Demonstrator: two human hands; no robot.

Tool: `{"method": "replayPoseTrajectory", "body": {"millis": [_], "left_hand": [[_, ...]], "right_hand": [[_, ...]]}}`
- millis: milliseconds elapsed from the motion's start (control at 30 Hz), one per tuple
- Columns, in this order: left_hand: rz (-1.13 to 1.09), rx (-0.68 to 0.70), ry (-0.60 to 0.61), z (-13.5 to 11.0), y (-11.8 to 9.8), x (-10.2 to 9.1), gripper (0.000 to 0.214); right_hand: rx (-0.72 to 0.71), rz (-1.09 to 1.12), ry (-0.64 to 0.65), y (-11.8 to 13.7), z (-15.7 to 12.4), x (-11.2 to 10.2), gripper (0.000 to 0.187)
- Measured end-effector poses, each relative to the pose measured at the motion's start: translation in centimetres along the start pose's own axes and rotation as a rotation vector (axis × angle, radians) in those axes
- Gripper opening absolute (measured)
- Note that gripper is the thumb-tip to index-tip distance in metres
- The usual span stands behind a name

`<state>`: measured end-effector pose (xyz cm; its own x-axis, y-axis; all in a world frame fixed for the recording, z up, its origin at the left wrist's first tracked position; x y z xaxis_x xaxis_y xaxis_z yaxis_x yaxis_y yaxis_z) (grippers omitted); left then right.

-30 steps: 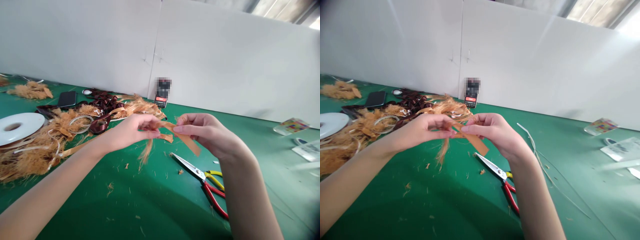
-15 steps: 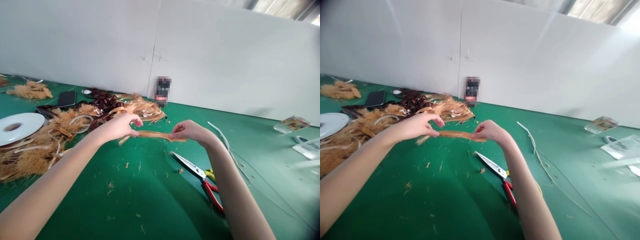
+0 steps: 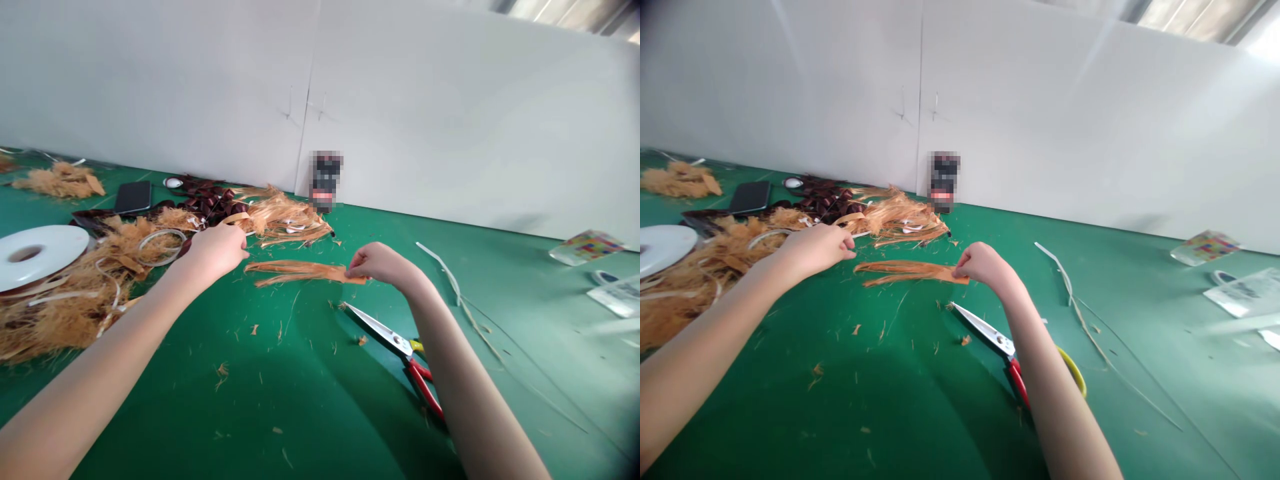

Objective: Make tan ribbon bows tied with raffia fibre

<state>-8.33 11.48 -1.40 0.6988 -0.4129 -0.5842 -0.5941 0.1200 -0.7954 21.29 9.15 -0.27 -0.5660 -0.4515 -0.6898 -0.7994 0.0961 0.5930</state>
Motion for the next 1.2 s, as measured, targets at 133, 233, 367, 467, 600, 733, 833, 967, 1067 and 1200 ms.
{"method": "replayPoseTrajectory", "body": {"millis": [133,233,367,467,600,733,833,967,1067,1200], "left_hand": [[-0.137,-0.064,0.322,-1.2,-3.8,3.1,0.04],[-0.532,0.04,0.3,-2.1,-6.5,5.4,0.068],[-0.836,0.186,0.227,-2.4,-7.5,6.8,0.054],[-0.886,0.208,0.191,-2.3,-7.2,6.9,0.036],[-0.972,0.206,0.067,-2.1,-7.0,6.6,0.033],[-0.953,0.255,-0.018,-2.0,-7.3,6.4,0.033],[-0.822,0.277,-0.014,-2.1,-7.5,6.3,0.038],[-0.621,0.291,0.047,-2.7,-7.9,6.6,0.05],[-0.541,0.282,0.077,-3.3,-8.4,6.8,0.057],[-0.511,0.252,0.092,-3.7,-8.9,7.0,0.061]], "right_hand": [[-0.097,0.143,-0.143,2.3,-2.3,-0.3,0.022],[-0.289,0.409,-0.198,4.2,-4.4,0.1,0.03],[-0.348,0.444,-0.128,5.2,-5.7,1.1,0.029],[-0.329,0.403,-0.084,5.5,-6.0,1.3,0.032],[-0.317,0.336,-0.148,6.3,-6.7,0.7,0.042],[-0.465,0.33,-0.271,7.2,-8.0,0.1,0.034],[-0.689,0.2,-0.459,7.3,-8.8,-0.1,0.031],[-0.778,-0.269,-0.688,6.8,-8.6,-0.2,0.061],[-0.755,-0.563,-0.729,6.4,-7.7,-0.1,0.053],[-0.641,-0.521,-0.766,6.1,-6.9,0.2,0.018]]}}
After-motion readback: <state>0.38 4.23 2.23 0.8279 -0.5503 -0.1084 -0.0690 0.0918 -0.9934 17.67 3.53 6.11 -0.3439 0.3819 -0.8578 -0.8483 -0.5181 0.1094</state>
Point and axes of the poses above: each hand's wrist, its own z-axis towards the middle knuckle, its own x-axis out of the palm, y = z × x, the point moved 2 cm from there along z, towards the middle knuckle, and after that the axes turned 13 degrees about y, right-handed, at the moved point
